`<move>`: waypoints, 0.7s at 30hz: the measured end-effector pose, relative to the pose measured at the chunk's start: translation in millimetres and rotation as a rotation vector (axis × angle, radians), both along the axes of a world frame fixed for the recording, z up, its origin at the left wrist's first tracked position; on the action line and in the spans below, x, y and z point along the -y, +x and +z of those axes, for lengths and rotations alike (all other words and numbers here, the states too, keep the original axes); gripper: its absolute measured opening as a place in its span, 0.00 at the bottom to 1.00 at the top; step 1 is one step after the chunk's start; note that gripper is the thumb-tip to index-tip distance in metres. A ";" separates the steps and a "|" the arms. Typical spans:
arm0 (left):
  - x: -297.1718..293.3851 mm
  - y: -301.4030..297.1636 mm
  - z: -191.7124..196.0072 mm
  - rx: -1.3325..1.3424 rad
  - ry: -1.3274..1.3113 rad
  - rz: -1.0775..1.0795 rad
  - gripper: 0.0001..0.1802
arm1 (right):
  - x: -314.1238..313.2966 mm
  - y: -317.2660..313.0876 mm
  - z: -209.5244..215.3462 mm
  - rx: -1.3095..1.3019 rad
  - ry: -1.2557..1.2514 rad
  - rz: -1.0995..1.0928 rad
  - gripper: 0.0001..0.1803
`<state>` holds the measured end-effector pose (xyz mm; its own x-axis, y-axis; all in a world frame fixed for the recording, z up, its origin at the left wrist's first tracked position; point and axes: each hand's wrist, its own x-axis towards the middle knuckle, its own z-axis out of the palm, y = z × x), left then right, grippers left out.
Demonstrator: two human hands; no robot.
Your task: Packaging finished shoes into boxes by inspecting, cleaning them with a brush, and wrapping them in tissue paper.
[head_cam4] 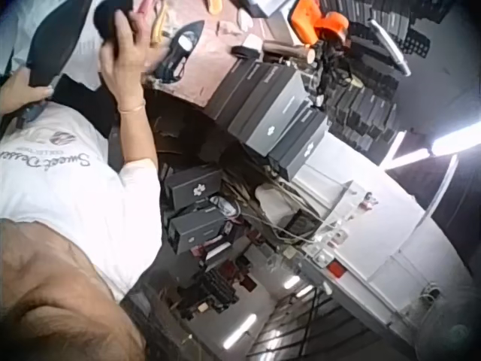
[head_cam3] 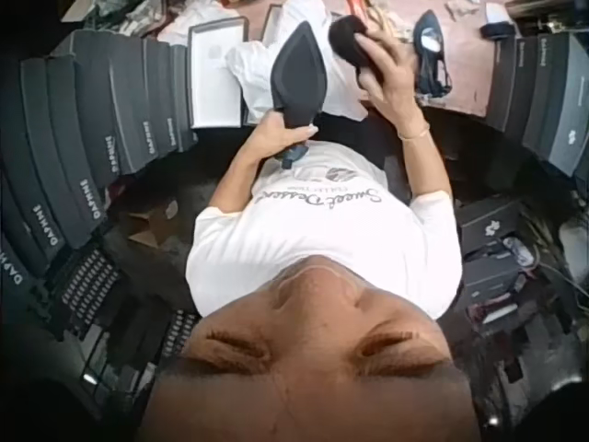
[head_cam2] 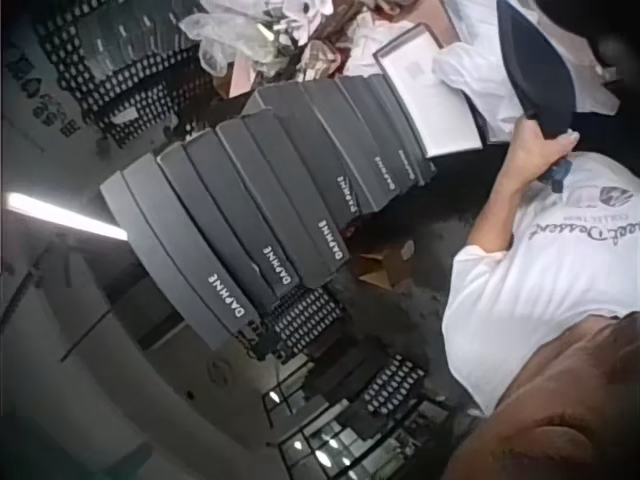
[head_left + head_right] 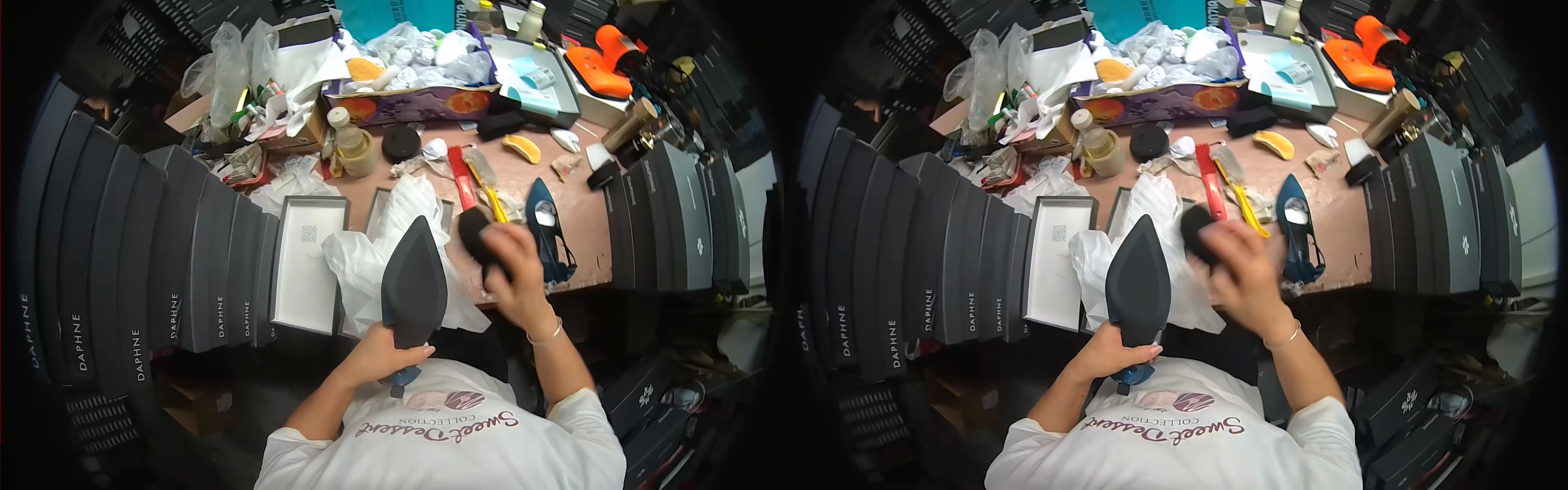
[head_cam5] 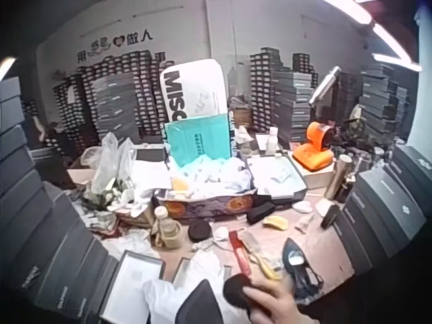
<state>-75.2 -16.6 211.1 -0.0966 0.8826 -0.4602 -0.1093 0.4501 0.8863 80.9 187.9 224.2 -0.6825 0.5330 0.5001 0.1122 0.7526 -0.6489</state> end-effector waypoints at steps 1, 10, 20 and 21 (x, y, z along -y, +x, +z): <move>0.1 2.6 2.0 -0.002 -0.011 -0.026 0.14 | 14.0 -1.9 16.0 -0.034 0.268 0.211 0.25; 23.8 28.3 10.7 -0.083 0.161 0.033 0.11 | 31.1 1.6 59.8 0.045 0.543 0.411 0.15; 4.3 4.4 18.7 0.581 0.217 0.415 0.23 | -18.3 -5.5 1.5 -0.060 -0.344 -0.094 0.23; 2.2 4.6 21.2 0.628 0.247 0.478 0.23 | -4.6 4.4 5.5 -0.076 -0.479 0.030 0.20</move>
